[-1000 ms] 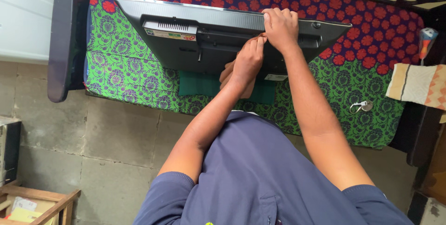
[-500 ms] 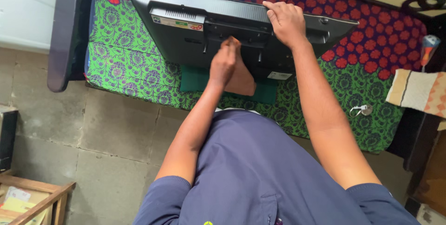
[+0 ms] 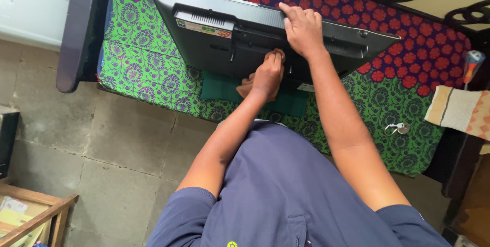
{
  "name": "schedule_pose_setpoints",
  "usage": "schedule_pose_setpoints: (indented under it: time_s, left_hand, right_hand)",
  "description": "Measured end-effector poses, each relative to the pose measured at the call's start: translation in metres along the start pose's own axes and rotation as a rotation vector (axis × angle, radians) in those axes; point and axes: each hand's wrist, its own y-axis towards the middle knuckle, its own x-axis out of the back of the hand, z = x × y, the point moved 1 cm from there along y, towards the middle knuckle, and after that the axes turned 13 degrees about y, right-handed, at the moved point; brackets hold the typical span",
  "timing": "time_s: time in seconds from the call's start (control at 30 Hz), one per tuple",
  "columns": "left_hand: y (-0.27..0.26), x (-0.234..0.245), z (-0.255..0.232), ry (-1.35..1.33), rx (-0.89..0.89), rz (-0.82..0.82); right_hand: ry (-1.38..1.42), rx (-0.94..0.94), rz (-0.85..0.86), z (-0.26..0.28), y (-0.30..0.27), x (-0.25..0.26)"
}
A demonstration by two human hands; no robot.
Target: The person cleans the back of a television set with a cloth and then uses the cloth to wipe around the ports and ventilation areas.
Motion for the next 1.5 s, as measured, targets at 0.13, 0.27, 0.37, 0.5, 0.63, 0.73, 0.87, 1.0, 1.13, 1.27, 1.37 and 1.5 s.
schedule_pose_setpoints:
  time_s: [0.13, 0.27, 0.37, 0.5, 0.63, 0.73, 0.87, 1.0, 1.13, 1.27, 1.37, 1.5]
  left_hand:
    - [0.001, 0.018, 0.037, 0.17, -0.13, 0.025]
    - [0.0, 0.018, 0.072, 0.284, 0.013, 0.069]
    - [0.004, 0.011, 0.087, 0.393, -0.01, 0.083]
    - [0.019, 0.0, 0.088, 0.481, 0.063, 0.124]
    - [0.032, -0.006, 0.096, 0.555, 0.091, 0.174]
    - [0.035, 0.0, 0.107, 0.546, 0.115, 0.145]
    - [0.03, -0.005, 0.108, 0.545, 0.107, 0.063]
    - [0.024, -0.026, 0.094, 0.308, 0.129, 0.194]
    - [0.017, -0.027, 0.081, -0.176, 0.391, 0.177]
    - [0.013, -0.015, 0.091, -0.483, 0.593, -0.073]
    - [0.011, 0.003, 0.083, -0.665, 0.921, 0.048]
    - [0.024, 0.034, 0.045, -0.917, 0.938, 0.119]
  right_hand:
    - [-0.072, -0.068, 0.058, 0.017, 0.011, 0.006]
    - [-0.087, 0.074, -0.035, 0.007, 0.019, -0.009]
    - [-0.045, 0.071, -0.027, -0.007, 0.022, -0.018]
    - [-0.087, 0.056, -0.005, -0.022, 0.029, -0.02]
    - [-0.114, 0.034, 0.023, -0.027, 0.033, -0.022]
    - [-0.085, 0.023, 0.006, -0.028, 0.035, -0.022]
    - [-0.068, 0.015, -0.004, -0.025, 0.039, -0.019]
    - [-0.034, -0.015, 0.004, -0.019, 0.035, -0.018]
    - [-0.041, 0.04, -0.034, -0.016, 0.031, -0.014]
    - [0.118, -0.014, -0.005, -0.018, 0.022, 0.002]
    - [0.141, -0.026, 0.0, -0.012, 0.01, 0.012]
    - [0.017, -0.023, 0.065, 0.017, 0.008, 0.015]
